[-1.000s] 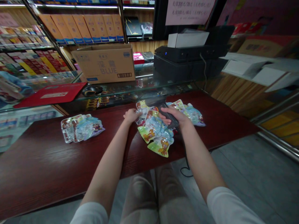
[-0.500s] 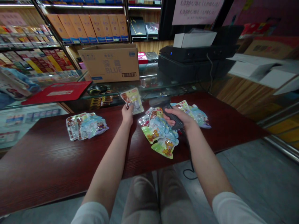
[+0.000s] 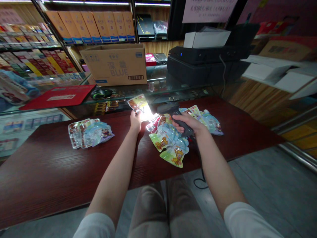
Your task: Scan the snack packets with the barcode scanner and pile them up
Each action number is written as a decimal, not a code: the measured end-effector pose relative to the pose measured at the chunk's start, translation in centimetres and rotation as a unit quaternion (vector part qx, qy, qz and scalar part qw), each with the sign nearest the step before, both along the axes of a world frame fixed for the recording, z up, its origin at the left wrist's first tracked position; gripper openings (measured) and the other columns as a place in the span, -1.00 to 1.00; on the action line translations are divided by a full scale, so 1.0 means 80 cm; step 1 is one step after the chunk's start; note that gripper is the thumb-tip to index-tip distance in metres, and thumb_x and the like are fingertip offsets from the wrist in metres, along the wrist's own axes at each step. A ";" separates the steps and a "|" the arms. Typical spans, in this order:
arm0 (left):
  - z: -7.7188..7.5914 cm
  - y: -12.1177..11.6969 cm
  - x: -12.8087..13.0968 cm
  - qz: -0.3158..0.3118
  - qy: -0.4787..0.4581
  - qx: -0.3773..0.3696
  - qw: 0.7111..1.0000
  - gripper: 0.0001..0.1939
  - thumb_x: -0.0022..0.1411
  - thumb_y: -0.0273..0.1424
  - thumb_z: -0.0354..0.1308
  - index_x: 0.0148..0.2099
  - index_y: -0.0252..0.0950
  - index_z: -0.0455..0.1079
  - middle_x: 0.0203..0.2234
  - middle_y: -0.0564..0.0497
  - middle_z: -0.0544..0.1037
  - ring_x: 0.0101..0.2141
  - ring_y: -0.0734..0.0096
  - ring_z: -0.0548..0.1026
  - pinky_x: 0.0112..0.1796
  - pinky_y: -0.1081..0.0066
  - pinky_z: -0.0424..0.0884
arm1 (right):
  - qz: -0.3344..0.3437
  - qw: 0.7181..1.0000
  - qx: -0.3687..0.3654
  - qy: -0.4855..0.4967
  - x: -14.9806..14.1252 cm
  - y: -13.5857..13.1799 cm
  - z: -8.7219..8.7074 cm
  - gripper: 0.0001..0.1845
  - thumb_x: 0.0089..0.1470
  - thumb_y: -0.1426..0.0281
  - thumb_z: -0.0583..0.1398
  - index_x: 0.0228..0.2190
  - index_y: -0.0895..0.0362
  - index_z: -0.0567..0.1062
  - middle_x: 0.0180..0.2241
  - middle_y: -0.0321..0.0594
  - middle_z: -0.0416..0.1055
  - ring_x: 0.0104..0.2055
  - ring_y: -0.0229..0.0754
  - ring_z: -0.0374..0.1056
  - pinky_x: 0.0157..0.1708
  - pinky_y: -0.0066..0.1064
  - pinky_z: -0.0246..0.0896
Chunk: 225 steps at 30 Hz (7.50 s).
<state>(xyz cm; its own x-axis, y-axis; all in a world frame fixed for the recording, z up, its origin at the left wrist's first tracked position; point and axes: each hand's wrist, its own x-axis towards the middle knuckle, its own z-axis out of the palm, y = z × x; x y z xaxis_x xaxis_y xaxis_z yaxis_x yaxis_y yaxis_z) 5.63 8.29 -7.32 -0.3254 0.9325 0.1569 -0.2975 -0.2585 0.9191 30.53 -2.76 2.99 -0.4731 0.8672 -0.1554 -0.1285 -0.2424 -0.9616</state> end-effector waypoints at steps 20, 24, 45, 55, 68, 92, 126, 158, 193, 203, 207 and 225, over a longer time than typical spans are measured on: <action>0.084 -0.060 -0.121 0.084 0.398 -0.133 0.904 -0.76 -0.02 -0.36 0.18 -0.24 -0.32 0.43 -0.38 -0.08 0.58 -0.24 0.12 0.56 -0.09 0.17 0.45 | 0.011 1.000 0.013 0.009 0.001 -0.003 0.003 -0.59 -0.01 0.16 0.37 -0.46 0.11 0.27 -0.64 -0.40 0.29 -0.73 -0.44 0.08 -0.77 -0.56 0.00; 0.101 -0.101 -0.174 0.152 0.526 -0.208 0.811 -0.58 0.04 -0.32 0.17 -0.03 -0.33 0.37 -0.16 -0.23 0.59 -0.09 -0.02 0.55 -0.04 0.11 0.43 | 0.021 1.000 0.015 0.015 0.002 -0.003 0.002 -0.58 0.03 0.16 0.35 -0.46 0.10 0.25 -0.63 -0.40 0.29 -0.74 -0.44 0.08 -0.76 -0.55 0.01; 0.080 -0.149 -0.143 0.016 0.807 -0.114 0.580 -0.52 0.28 -0.12 0.02 0.15 -0.16 0.46 0.25 -0.27 0.36 0.32 -0.20 0.15 0.24 -0.29 -0.12 | 0.028 0.997 0.019 0.071 0.012 -0.004 0.011 -0.56 0.02 0.16 0.35 -0.51 0.10 0.23 -0.67 -0.41 0.22 -0.73 -0.44 0.02 -0.76 -0.56 -0.06; 0.087 -0.149 -0.120 0.026 0.779 -0.063 0.623 -0.54 0.26 -0.17 0.08 0.14 -0.22 0.44 0.24 -0.31 0.37 0.29 -0.24 0.20 0.23 -0.31 -0.11 | 0.034 0.995 0.027 0.084 0.014 -0.005 0.012 -0.57 0.04 0.16 0.34 -0.46 0.08 0.22 -0.65 -0.43 0.23 -0.72 -0.45 0.02 -0.76 -0.56 -0.07; 0.055 -0.042 0.045 -0.094 0.573 -0.096 0.808 -0.68 -0.09 -0.32 0.42 -0.30 -0.26 0.39 -0.18 -0.27 0.58 0.04 -0.21 0.47 0.06 0.02 0.30 | 0.014 0.995 0.013 0.094 0.013 -0.002 0.009 -0.60 0.02 0.19 0.35 -0.48 0.11 0.24 -0.64 -0.42 0.23 -0.72 -0.46 0.01 -0.75 -0.58 -0.02; 0.048 -0.019 -0.005 0.052 -0.072 -0.007 0.996 -0.67 -0.03 -0.31 0.37 -0.22 -0.38 0.48 -0.41 -0.01 0.58 -0.36 0.39 0.55 -0.24 0.39 0.46 | 0.018 0.998 0.014 0.051 0.010 -0.002 0.007 -0.57 0.06 0.15 0.33 -0.51 0.10 0.24 -0.68 -0.42 0.21 -0.73 -0.43 0.05 -0.76 -0.56 -0.01; 0.074 -0.037 -0.024 -0.060 -0.018 0.051 0.997 -0.69 0.24 -0.17 0.22 -0.06 -0.23 0.39 -0.28 -0.04 0.62 -0.27 0.27 0.63 -0.15 0.21 0.57 | 0.063 0.998 0.000 0.029 -0.031 -0.014 0.003 -0.61 -0.01 0.18 0.38 -0.38 0.13 0.33 -0.64 -0.42 0.32 -0.74 -0.43 0.12 -0.76 -0.57 0.03; 0.106 -0.132 -0.154 0.248 0.676 -0.104 0.686 -0.62 0.21 -0.51 -0.07 0.00 -0.32 0.46 0.02 -0.43 0.45 0.13 -0.35 0.29 0.06 -0.26 0.17 | 0.040 0.997 0.027 0.054 -0.021 -0.013 0.005 -0.63 0.01 0.19 0.35 -0.39 0.12 0.30 -0.62 -0.44 0.28 -0.73 -0.45 0.08 -0.74 -0.58 0.00; 0.060 -0.065 -0.048 0.010 -0.043 -0.027 0.999 -0.68 0.00 -0.30 0.38 -0.21 -0.33 0.45 -0.40 -0.01 0.60 -0.40 0.35 0.57 -0.25 0.31 0.51 | 0.061 0.998 0.001 0.021 -0.026 -0.018 0.010 -0.58 -0.02 0.16 0.37 -0.39 0.09 0.26 -0.62 -0.42 0.30 -0.73 -0.42 0.11 -0.76 -0.56 -0.03; 0.067 -0.076 -0.044 -0.086 -0.090 -0.017 0.992 -0.60 0.19 -0.24 0.31 0.02 -0.23 0.34 -0.28 -0.05 0.64 -0.25 0.26 0.63 -0.16 0.21 0.57 | 0.077 0.997 -0.002 0.017 -0.030 -0.019 0.008 -0.55 -0.03 0.15 0.38 -0.35 0.10 0.27 -0.62 -0.44 0.31 -0.73 -0.44 0.12 -0.75 -0.58 -0.03; 0.068 -0.078 -0.040 -0.082 -0.099 -0.019 0.992 -0.62 0.23 -0.29 0.28 0.05 -0.22 0.32 -0.30 -0.02 0.65 -0.25 0.28 0.64 -0.15 0.22 0.58 | 0.077 0.997 -0.007 0.014 -0.030 -0.018 0.009 -0.57 -0.01 0.17 0.38 -0.37 0.10 0.26 -0.62 -0.43 0.31 -0.74 -0.44 0.12 -0.75 -0.58 -0.02; 0.083 -0.074 -0.069 0.067 0.317 -0.031 0.945 -0.75 0.20 -0.36 0.15 -0.07 -0.32 0.41 -0.20 -0.15 0.61 -0.11 0.13 0.59 -0.01 0.17 0.45 | 0.069 0.997 0.012 0.032 -0.022 -0.012 0.005 -0.56 0.00 0.14 0.36 -0.48 0.10 0.24 -0.63 -0.42 0.27 -0.73 -0.45 0.07 -0.76 -0.55 -0.03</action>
